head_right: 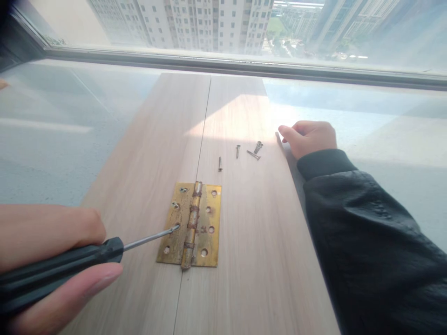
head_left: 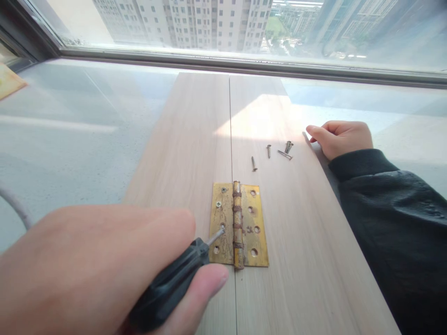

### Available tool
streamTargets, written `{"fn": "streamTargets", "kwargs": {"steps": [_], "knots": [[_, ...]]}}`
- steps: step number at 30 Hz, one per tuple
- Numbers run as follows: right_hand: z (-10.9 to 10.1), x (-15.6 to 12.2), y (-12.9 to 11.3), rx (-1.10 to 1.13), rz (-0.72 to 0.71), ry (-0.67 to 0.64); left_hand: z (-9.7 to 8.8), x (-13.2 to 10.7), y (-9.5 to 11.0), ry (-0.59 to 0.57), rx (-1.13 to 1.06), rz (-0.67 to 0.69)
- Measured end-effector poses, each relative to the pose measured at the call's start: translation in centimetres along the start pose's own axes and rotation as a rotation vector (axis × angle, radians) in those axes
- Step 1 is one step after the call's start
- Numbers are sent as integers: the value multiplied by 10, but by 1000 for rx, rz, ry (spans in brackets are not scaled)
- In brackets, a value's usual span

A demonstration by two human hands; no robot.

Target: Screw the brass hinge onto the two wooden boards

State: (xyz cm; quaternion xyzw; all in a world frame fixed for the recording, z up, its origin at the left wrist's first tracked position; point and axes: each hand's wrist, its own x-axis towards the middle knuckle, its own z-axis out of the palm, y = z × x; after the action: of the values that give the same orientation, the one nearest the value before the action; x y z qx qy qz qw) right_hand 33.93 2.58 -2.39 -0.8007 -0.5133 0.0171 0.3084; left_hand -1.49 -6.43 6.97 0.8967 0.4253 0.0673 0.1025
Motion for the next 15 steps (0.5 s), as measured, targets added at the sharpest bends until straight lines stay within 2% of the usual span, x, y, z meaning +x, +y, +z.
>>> {"fn": "streamTargets", "kwargs": {"steps": [2,5,10,12,15], "knots": [[0,0,-1,2,-1,2,-1,-2,-1,-72,75,-25],[-1,-1,-2,0,-6,-5,1,-6,-3,-67,104,-62],[-4,-3,-5,-20,-11,-32,4,-5,0,26,242,-141],[-5,-3,-5,-29,-10,-41,4,-4,1,61,242,-138],[-5,-3,-6,-35,-2,-51,3,-3,1,49,192,-152]]}}
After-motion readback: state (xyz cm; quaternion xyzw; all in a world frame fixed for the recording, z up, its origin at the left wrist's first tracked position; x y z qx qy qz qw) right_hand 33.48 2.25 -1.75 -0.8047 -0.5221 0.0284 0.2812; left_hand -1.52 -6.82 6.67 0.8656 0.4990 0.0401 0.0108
